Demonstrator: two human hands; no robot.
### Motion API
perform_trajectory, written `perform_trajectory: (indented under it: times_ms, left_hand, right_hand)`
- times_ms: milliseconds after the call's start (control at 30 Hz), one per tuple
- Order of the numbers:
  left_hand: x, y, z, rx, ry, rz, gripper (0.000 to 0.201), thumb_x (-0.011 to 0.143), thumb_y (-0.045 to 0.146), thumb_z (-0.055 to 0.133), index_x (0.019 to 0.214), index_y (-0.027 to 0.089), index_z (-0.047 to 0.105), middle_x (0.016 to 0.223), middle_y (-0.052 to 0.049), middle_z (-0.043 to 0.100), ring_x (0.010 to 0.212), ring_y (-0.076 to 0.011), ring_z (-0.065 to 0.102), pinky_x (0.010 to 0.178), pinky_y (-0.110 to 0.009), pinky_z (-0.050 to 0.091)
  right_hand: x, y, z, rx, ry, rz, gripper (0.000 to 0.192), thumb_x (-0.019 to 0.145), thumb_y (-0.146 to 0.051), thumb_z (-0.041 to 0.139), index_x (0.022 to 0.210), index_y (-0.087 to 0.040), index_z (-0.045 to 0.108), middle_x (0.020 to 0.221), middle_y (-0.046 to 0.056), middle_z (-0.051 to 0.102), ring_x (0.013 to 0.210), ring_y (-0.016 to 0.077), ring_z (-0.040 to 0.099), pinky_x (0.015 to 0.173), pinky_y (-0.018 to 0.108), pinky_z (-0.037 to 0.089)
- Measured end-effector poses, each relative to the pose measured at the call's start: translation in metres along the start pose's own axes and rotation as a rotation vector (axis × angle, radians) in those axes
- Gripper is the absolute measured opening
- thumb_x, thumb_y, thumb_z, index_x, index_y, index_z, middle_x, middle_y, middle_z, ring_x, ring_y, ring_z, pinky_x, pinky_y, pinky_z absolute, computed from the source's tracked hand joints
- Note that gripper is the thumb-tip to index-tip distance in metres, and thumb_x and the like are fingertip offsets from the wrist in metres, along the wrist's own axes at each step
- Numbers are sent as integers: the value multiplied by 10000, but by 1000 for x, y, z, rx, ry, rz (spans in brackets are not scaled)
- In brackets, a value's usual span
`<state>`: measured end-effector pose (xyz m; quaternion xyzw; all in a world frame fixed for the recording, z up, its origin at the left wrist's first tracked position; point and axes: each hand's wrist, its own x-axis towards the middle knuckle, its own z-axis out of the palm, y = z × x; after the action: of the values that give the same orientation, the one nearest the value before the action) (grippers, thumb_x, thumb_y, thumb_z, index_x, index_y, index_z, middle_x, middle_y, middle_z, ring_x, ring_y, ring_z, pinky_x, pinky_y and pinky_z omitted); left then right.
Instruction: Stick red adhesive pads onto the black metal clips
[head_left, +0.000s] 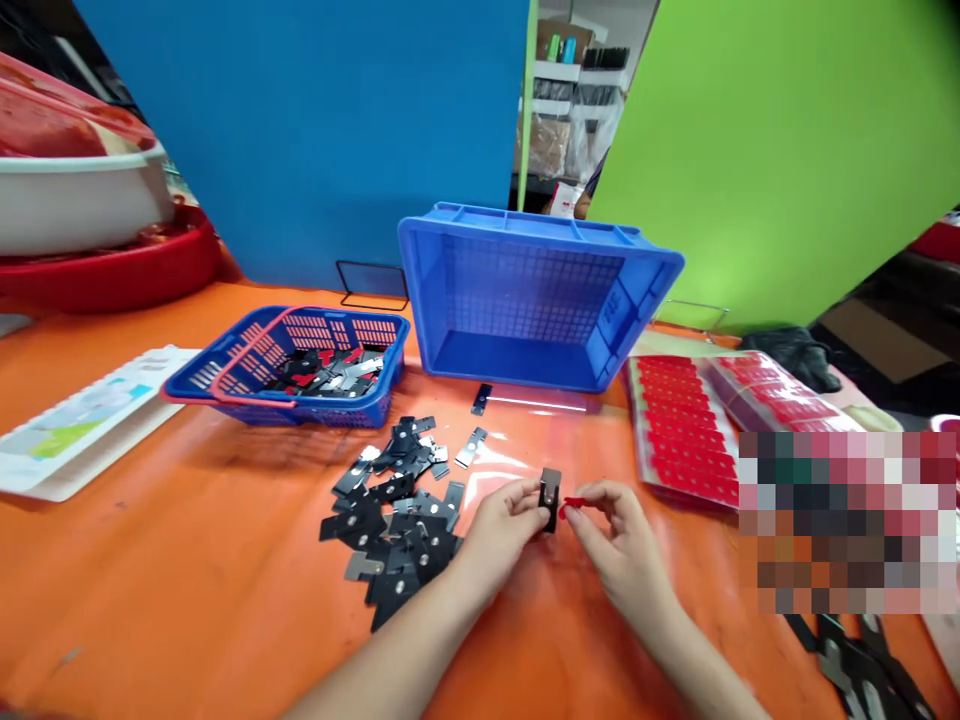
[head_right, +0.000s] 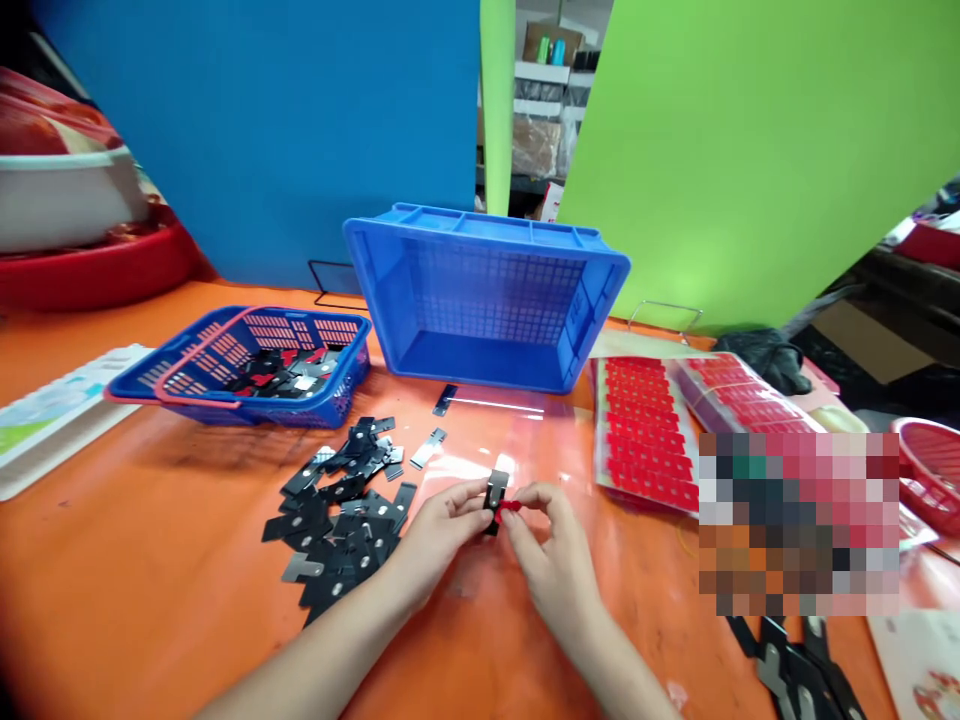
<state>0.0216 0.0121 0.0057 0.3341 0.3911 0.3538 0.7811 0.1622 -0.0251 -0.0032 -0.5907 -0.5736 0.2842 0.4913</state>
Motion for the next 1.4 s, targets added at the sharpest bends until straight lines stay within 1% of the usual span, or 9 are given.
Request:
perform_trajectory:
  times_ms: [100,267,367,533,633,800,967,1133,1400]
  left_hand:
    - [-3,0,1,7,-44,-31,388,640,139,580,1024,197,601,779,-19,643,688,-117,549,632,-221,398]
    - [-5,-2,2,26,-59,-51,415,656,146,567,1068,192,584,705,-2,611,606,-91,511,606,-214,387]
    - [-5,-2,3,21,-54,-71,429,658,133,559,1083,187,573,683,4,594,575,-78,486,597,-211,383]
    - [-5,-1,4,19,-14,-82,439,652,123,555,1086,193,568,688,9,590,588,-84,495,621,-225,393]
    - [-5,0,4,26,-4,-79,438,648,121,554,1079,196,571,675,15,581,610,-90,503,634,-228,397]
    - [-5,1,4,51,-35,-85,424,653,125,549,1071,190,576,661,16,565,630,-91,504,634,-223,396]
    - [-5,0,3,72,-37,-83,421,661,128,536,1076,190,574,632,25,541,614,-89,499,642,-230,399]
    - [-5,1,3,61,-33,-83,432,653,126,542,1080,190,570,653,20,548,627,-91,502,640,-224,397]
    - [-4,2,4,60,-15,-86,423,648,118,542,1064,187,579,616,25,532,617,-92,499,637,-226,400]
  right_hand:
    - [5,4,0,-15,-32,29,106,777,-262,516,865,-213,484,844,36,551,817,170,553,734,320,458]
    - [8,7,0,-31,-73,29,109,787,-263,494,879,-205,490,867,45,559,828,175,551,726,319,457]
    - [7,10,2,-29,-109,29,108,800,-265,480,888,-204,488,876,44,557,836,172,548,729,319,457]
    - [6,14,3,-40,-140,27,109,808,-255,468,901,-203,489,900,46,553,865,175,541,754,333,451]
    - [7,13,2,-36,-150,23,101,805,-253,469,890,-203,493,890,44,555,850,174,544,741,327,458]
    - [7,9,2,-21,-152,24,71,800,-232,467,863,-209,493,857,33,555,808,165,552,709,306,466]
    - [7,11,3,-9,-162,21,82,800,-217,462,877,-218,489,866,28,555,813,165,552,700,297,467]
    - [7,11,2,-22,-164,17,85,799,-206,461,879,-214,489,871,32,555,814,164,551,703,297,467]
    - [8,9,2,-44,-171,9,78,804,-202,457,873,-215,491,865,29,556,814,160,550,701,294,468]
